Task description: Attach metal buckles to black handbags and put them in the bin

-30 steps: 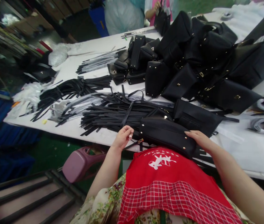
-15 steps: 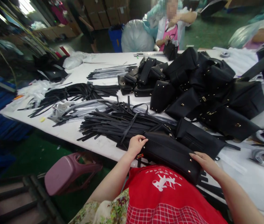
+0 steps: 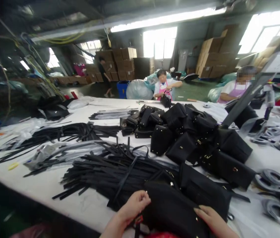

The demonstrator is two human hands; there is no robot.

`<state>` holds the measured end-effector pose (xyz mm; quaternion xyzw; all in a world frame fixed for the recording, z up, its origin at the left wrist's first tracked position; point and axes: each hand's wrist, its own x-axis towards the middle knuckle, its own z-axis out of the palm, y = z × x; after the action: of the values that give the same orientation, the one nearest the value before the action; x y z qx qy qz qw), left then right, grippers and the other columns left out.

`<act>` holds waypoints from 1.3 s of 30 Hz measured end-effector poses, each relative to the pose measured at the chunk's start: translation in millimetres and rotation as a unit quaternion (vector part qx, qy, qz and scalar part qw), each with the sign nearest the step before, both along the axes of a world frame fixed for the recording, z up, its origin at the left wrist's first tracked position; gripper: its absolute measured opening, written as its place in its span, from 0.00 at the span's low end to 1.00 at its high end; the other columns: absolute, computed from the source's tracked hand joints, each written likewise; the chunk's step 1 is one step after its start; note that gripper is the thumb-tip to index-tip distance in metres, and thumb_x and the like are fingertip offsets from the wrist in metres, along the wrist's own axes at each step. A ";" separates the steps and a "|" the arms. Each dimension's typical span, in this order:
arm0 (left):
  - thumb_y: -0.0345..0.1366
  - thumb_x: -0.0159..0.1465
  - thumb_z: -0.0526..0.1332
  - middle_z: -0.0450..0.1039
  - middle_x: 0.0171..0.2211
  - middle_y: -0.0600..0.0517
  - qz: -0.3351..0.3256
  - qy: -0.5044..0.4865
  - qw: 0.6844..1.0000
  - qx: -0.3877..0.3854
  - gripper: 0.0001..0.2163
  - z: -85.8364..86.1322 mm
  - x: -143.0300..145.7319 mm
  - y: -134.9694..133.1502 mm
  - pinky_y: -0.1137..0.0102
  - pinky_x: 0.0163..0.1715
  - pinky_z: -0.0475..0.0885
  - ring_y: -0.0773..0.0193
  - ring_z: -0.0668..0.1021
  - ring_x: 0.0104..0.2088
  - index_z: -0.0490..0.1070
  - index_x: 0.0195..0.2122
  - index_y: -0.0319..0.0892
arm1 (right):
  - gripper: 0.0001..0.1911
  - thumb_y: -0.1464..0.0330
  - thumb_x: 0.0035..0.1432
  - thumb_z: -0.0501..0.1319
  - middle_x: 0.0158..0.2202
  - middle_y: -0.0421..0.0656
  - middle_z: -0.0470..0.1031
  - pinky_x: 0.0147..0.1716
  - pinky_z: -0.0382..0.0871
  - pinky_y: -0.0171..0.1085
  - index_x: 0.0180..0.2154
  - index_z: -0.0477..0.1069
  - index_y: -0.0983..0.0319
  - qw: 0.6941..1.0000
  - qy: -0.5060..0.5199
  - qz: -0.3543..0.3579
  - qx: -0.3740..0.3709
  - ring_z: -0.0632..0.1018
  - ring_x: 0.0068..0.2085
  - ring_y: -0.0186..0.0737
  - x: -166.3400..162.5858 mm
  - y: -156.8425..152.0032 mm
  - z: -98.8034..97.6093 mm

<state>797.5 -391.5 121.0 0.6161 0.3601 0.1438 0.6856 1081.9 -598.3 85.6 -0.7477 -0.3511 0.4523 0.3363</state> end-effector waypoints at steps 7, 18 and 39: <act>0.44 0.54 0.64 0.65 0.24 0.58 0.090 -0.013 0.993 -0.070 0.13 -2.0 -40.6 12.7 0.77 0.18 0.50 0.76 0.58 0.18 0.64 0.30 0.41 | 0.25 0.44 0.48 0.58 0.29 0.44 0.77 0.25 0.67 0.35 0.28 0.73 0.60 0.996 -0.029 -0.005 -0.086 0.75 0.30 0.44 3.7 -4.2 30.7; 0.33 0.54 0.67 0.76 0.35 0.49 0.110 0.096 0.977 0.157 0.04 -27.3 -29.7 -18.1 0.64 0.47 0.67 0.59 0.75 0.39 0.78 0.32 0.43 | 0.22 0.48 0.52 0.59 0.25 0.43 0.75 0.21 0.63 0.36 0.31 0.76 0.61 0.994 0.002 -0.018 -0.106 0.71 0.25 0.41 5.8 -4.6 31.4; 0.47 0.50 0.69 0.55 0.18 0.61 0.107 -0.045 0.977 -0.179 0.18 -27.5 -41.8 -14.0 0.78 0.17 0.49 0.77 0.55 0.17 0.68 0.27 0.38 | 0.18 0.53 0.53 0.59 0.33 0.48 0.80 0.29 0.69 0.38 0.32 0.78 0.59 0.992 0.012 -0.051 -0.113 0.78 0.35 0.50 3.5 -5.9 36.8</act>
<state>755.7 -405.5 93.5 0.4343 0.4124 0.1770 0.7810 1085.4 -604.2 122.4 -0.7923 -0.2556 0.4800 0.2766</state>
